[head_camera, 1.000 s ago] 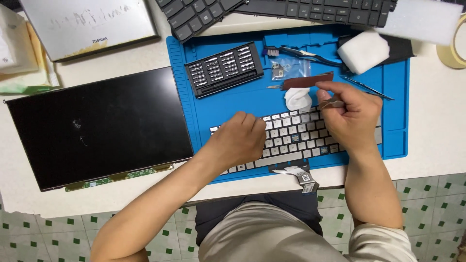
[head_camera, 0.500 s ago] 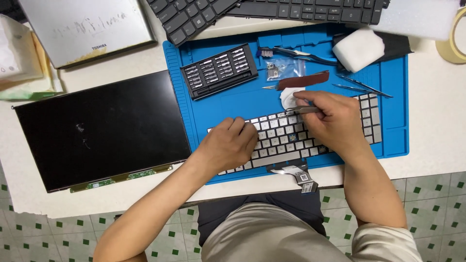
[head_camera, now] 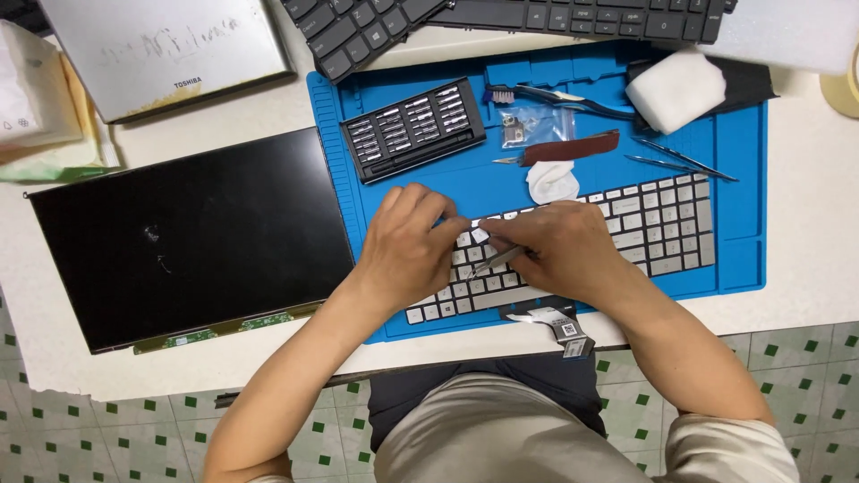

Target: A person is meticulously cleaning a laptop keyboard frame and its individual key mechanisms using a toothbrush, a small cloth, and tweezers on a repair bench.

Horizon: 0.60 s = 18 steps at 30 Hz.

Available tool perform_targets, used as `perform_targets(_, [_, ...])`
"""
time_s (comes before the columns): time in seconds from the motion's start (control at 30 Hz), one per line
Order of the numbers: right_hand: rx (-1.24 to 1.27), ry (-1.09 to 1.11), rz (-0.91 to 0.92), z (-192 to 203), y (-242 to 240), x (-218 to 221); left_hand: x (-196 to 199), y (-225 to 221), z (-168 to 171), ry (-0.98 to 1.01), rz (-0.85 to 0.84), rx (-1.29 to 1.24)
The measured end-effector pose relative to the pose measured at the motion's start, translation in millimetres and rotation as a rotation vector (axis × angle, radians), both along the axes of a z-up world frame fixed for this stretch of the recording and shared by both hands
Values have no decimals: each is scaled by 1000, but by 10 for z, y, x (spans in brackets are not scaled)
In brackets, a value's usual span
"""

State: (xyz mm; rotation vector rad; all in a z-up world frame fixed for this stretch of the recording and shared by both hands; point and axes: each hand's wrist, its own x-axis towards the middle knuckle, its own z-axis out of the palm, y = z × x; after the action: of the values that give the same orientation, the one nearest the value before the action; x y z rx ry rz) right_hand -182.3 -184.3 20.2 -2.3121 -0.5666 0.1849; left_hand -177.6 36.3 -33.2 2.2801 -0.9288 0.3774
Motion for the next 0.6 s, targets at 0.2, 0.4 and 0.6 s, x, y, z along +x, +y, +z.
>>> perform_targets(0.2, [-54, 33, 31, -27, -13, 9, -25, -32, 29, 128, -27, -64])
perform_targets(0.4, [-47, -18, 100, -113, -32, -23, -29, -68, 71, 193, -19, -50])
perform_targets(0.6, [-85, -47, 153, -165, -107, -41, -47, -109, 89, 211, 29, -49])
